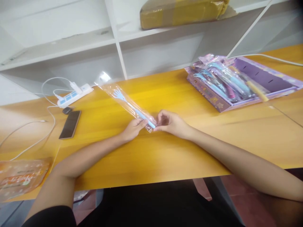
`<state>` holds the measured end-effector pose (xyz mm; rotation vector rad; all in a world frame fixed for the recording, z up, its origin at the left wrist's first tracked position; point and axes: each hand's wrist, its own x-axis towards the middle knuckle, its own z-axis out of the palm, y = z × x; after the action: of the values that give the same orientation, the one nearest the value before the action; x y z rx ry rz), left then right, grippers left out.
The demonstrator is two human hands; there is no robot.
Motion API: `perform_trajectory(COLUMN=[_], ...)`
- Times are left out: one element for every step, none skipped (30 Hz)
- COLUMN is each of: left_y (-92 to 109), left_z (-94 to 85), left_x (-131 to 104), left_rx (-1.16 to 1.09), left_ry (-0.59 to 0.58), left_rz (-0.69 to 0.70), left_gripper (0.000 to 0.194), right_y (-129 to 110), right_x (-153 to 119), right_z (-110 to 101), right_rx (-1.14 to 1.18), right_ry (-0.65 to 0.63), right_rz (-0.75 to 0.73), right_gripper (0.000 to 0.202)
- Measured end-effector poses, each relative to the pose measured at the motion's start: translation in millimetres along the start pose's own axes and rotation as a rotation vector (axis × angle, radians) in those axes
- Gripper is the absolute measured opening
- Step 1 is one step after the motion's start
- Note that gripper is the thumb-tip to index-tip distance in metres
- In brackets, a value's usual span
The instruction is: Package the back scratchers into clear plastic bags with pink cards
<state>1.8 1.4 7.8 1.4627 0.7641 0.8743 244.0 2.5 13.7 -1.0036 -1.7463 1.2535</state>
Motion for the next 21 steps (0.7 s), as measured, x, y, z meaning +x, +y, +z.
perform_trajectory(left_y=[0.1, -0.1, -0.5, -1.0, -1.5, -1.9, -2.1, -2.1, -2.0, -2.0, -2.0, -2.2, -2.5, -3.0, -3.4, -3.7, -3.9, -3.9, -3.7, -3.3, -2.8], left_z=[-0.1, -0.2, -0.3, -0.3, -0.3, -0.3, -0.2, 0.0, 0.1, 0.2, 0.2, 0.2, 0.0, -0.3, -0.6, -1.1, -1.5, -2.0, -2.4, -2.6, -2.7], left_x=[-0.2, -0.3, -0.4, -0.6, -0.8, -1.0, -1.1, -1.2, -1.2, -1.1, -0.9, -0.6, -0.3, 0.0, 0.1, 0.0, -0.2, -0.6, -0.9, -1.3, -1.5], left_rx=[0.012, 0.02, 0.027, 0.033, 0.042, 0.054, 0.066, 0.074, 0.078, 0.079, 0.078, 0.077, 0.077, 0.081, 0.088, 0.096, 0.107, 0.123, 0.146, 0.176, 0.21], left_ry=[0.001, -0.001, -0.008, -0.017, -0.027, -0.038, -0.049, -0.061, -0.072, -0.084, -0.094, -0.101, -0.107, -0.114, -0.12, -0.127, -0.139, -0.157, -0.181, -0.203, -0.225], left_rz=[-0.017, -0.035, -0.051, -0.062, -0.068, -0.07, -0.067, -0.063, -0.058, -0.052, -0.046, -0.041, -0.037, -0.037, -0.039, -0.044, -0.05, -0.057, -0.06, -0.057, -0.051], left_gripper=[0.044, 0.044, 0.043, 0.043, 0.043, 0.044, 0.046, 0.048, 0.051, 0.054, 0.055, 0.056, 0.057, 0.057, 0.057, 0.057, 0.056, 0.056, 0.055, 0.055, 0.054], right_y=[0.2, 0.2, 0.0, -0.2, -0.4, -0.8, -1.3, -2.1, -3.2, -4.5, -6.0, -7.5, -8.9, -10.0, -10.6, -10.8, -10.5, -9.9, -9.1, -8.3, -7.6], right_x=[-0.4, -0.9, -1.6, -2.5, -3.5, -4.4, -5.3, -6.1, -6.8, -7.2, -7.6, -7.8, -8.0, -8.1, -8.3, -8.5, -8.8, -9.0, -9.3, -9.5, -9.6], right_z=[1.2, 2.5, 4.0, 5.5, 7.0, 8.4, 9.4, 10.0, 10.1, 9.6, 8.7, 7.5, 6.2, 5.1, 4.4, 4.1, 4.3, 5.0, 5.9, 7.1, 8.2], right_rx=[-0.009, -0.017, -0.027, -0.041, -0.059, -0.082, -0.108, -0.136, -0.166, -0.195, -0.222, -0.248, -0.271, -0.291, -0.307, -0.322, -0.336, -0.346, -0.353, -0.355, -0.356], right_ry=[0.019, 0.026, 0.023, 0.017, 0.011, 0.009, 0.009, 0.003, -0.01, -0.028, -0.049, -0.066, -0.078, -0.08, -0.077, -0.072, -0.066, -0.06, -0.053, -0.043, -0.032], right_rz=[-0.01, -0.022, -0.038, -0.059, -0.085, -0.116, -0.152, -0.194, -0.24, -0.289, -0.336, -0.376, -0.404, -0.422, -0.431, -0.433, -0.432, -0.431, -0.429, -0.424, -0.421], right_gripper=[0.059, 0.06, 0.061, 0.061, 0.06, 0.058, 0.055, 0.05, 0.045, 0.041, 0.038, 0.037, 0.036, 0.036, 0.036, 0.036, 0.035, 0.033, 0.03, 0.027, 0.024])
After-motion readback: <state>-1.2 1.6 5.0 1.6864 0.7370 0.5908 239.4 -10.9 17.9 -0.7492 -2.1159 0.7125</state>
